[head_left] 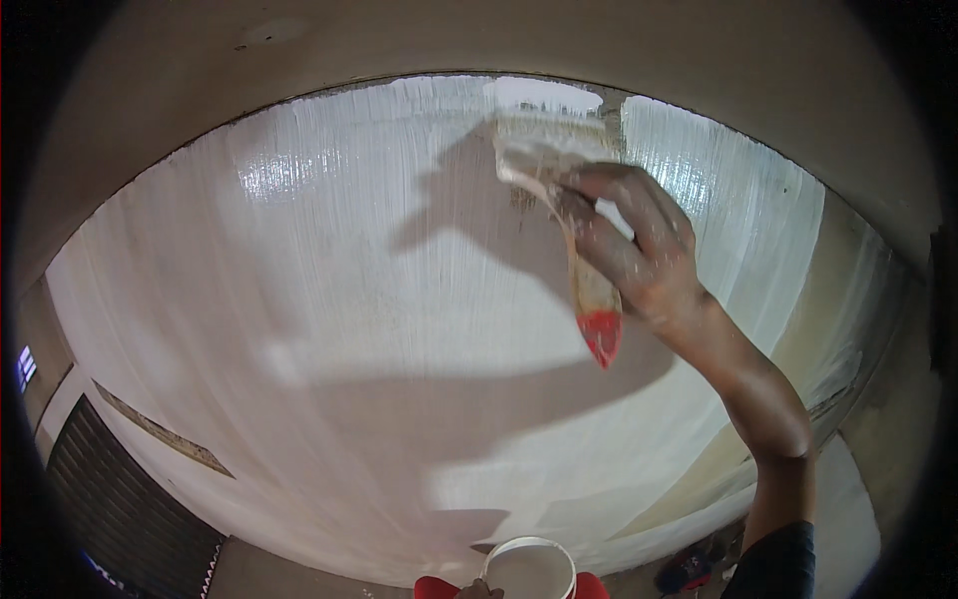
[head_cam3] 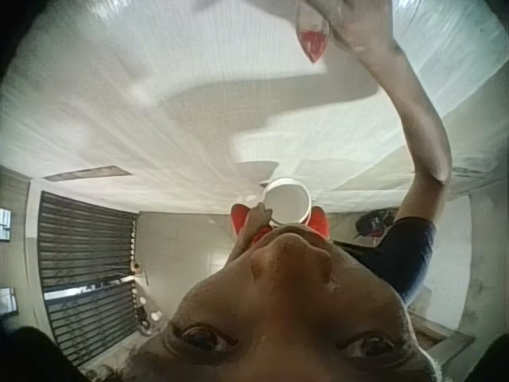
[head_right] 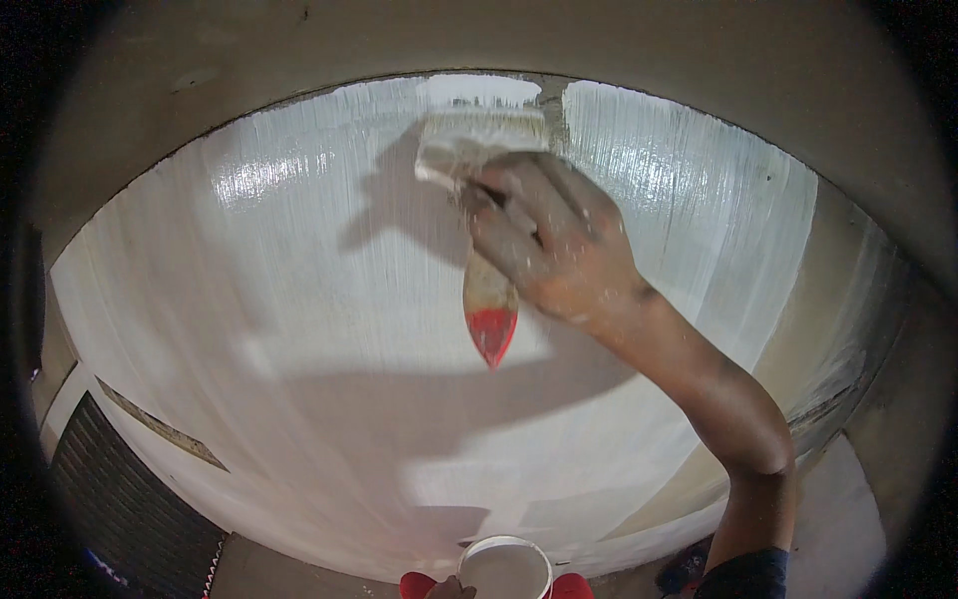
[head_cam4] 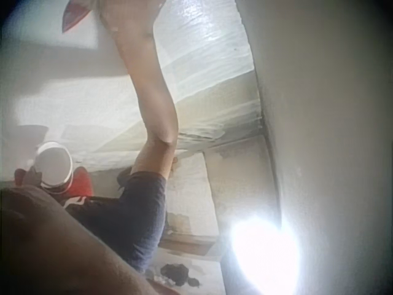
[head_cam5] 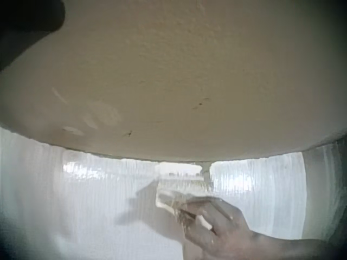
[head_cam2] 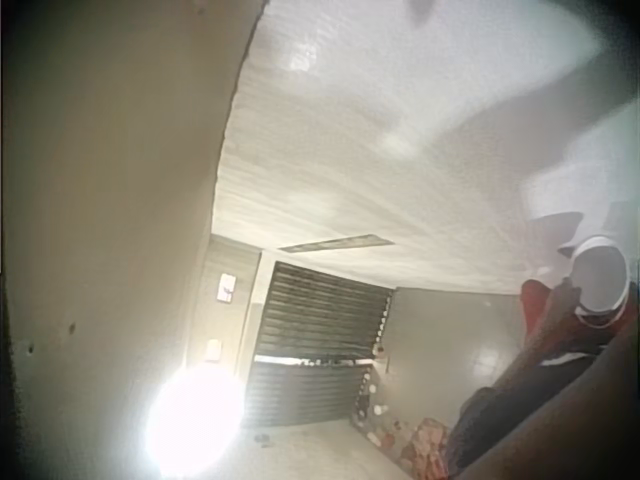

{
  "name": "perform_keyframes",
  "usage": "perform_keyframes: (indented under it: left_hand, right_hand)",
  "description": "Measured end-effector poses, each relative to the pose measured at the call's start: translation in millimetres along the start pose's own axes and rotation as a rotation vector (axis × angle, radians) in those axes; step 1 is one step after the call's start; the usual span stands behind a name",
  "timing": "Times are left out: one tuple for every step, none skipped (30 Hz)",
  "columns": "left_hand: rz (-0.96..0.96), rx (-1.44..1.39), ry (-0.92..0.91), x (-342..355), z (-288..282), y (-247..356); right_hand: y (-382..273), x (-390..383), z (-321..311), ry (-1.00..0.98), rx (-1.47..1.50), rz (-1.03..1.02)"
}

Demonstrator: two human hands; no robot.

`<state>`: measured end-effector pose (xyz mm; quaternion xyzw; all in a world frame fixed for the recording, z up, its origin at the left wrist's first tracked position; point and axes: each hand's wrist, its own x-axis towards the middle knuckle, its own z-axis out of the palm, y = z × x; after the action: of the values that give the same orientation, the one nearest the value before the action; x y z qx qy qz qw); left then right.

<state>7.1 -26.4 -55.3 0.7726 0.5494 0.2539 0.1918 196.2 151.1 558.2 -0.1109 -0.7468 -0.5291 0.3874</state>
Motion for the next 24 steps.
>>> perform_keyframes:
  left_hand:
    - [0.025, -0.02, 0.014, 0.1, -0.9, 0.2]
    - [0.025, -0.021, 0.014, -0.3, 1.6, -0.4]
    - [0.009, 0.001, 0.013, -1.3, 5.9, -2.6]
    - [-0.008, 0.022, 0.011, -1.9, 9.2, -4.3]
    - [-0.01, 0.022, 0.013, -1.9, 12.0, -6.8]
    - [0.021, 0.012, 0.067, -1.8, 14.3, -9.9]
    - [0.057, 0.001, 0.117, -2.1, 17.7, -12.1]
    - [0.056, 0.0, 0.116, -2.6, 19.2, -13.6]
    - [0.062, -0.009, 0.104, -3.2, 20.6, -15.0]
    - [0.067, -0.018, 0.092, -3.8, 22.2, -16.1]
    - [0.064, -0.017, 0.095, -4.3, 23.1, -16.6]
    - [0.014, -0.014, 0.052, -4.7, 24.1, -16.8]
    - [-0.037, -0.012, 0.009, -5.2, 25.1, -17.0]
    - [-0.035, -0.013, 0.006, -2.4, 15.5, -7.7]
    - [-0.13, -0.084, -0.041, 2.8, -5.7, 10.5]
    - [-0.23, -0.152, -0.081, 5.8, -20.3, 20.6]
    - [-0.233, -0.152, -0.079, 5.7, -22.7, 21.5]
    - [-0.258, -0.174, -0.094, 5.2, -24.3, 21.8]
    - [-0.284, -0.196, -0.111, 5.1, -26.2, 22.7]
    - [-0.281, -0.198, -0.114, 6.2, -32.4, 29.4]
    - [-0.289, -0.211, -0.054, 6.9, -41.9, 39.9]
    - [-0.298, -0.224, 0.004, 7.7, -46.1, 45.6]
    - [-0.3, -0.224, 0.009, 4.2, -36.0, 34.1]
    - [-0.047, -0.12, 0.099, -0.7, -19.5, 14.2]
  right_hand:
    - [-2.2, -3.1, 2.3, 0.001, 0.001, 0.001]
    - [-4.0, -5.0, 4.4, 0.085, -0.014, -0.038]
    - [-3.5, -4.7, 3.7, 0.127, -0.02, -0.058]
    - [-2.7, -4.1, 3.6, 0.171, -0.027, -0.078]
    - [1.8, -2.5, 0.9, 0.172, -0.043, -0.097]
    - [4.6, 1.2, 1.1, 0.174, -0.049, -0.107]
    - [7.4, 2.8, 0.3, 0.169, -0.058, -0.116]
    - [9.4, 5.7, 1.7, 0.188, -0.08, -0.117]
    - [11.2, 7.8, 2.9, 0.207, -0.103, -0.118]
    - [13.0, 8.7, 3.6, 0.207, -0.102, -0.118]
    - [14.2, 9.6, 5.2, 0.207, -0.106, -0.116]
    - [15.0, 10.3, 6.7, 0.208, -0.109, -0.113]
    - [15.3, 10.8, 8.2, 0.211, -0.107, -0.114]
    - [16.3, 8.1, 9.9, 0.208, -0.118, -0.114]
    - [17.9, 5.2, 10.5, 0.204, -0.131, -0.113]
    - [18.6, 6.0, 11.5, 0.207, -0.13, -0.113]
    - [18.9, 7.3, 11.9, 0.206, -0.125, -0.119]
    - [19.3, 8.4, 12.3, 0.205, -0.121, -0.125]
    - [19.7, 9.4, 12.4, 0.206, -0.12, -0.125]
    - [20.9, 9.0, 11.7, 0.187, -0.129, -0.127]
    - [22.4, 8.0, 11.5, 0.169, -0.138, -0.129]
    - [24.6, 6.6, 11.6, 0.163, -0.14, -0.129]
    - [25.9, 9.2, 11.7, 0.175, -0.152, -0.136]
    - [26.1, 11.3, 12.0, 0.186, -0.163, -0.142]
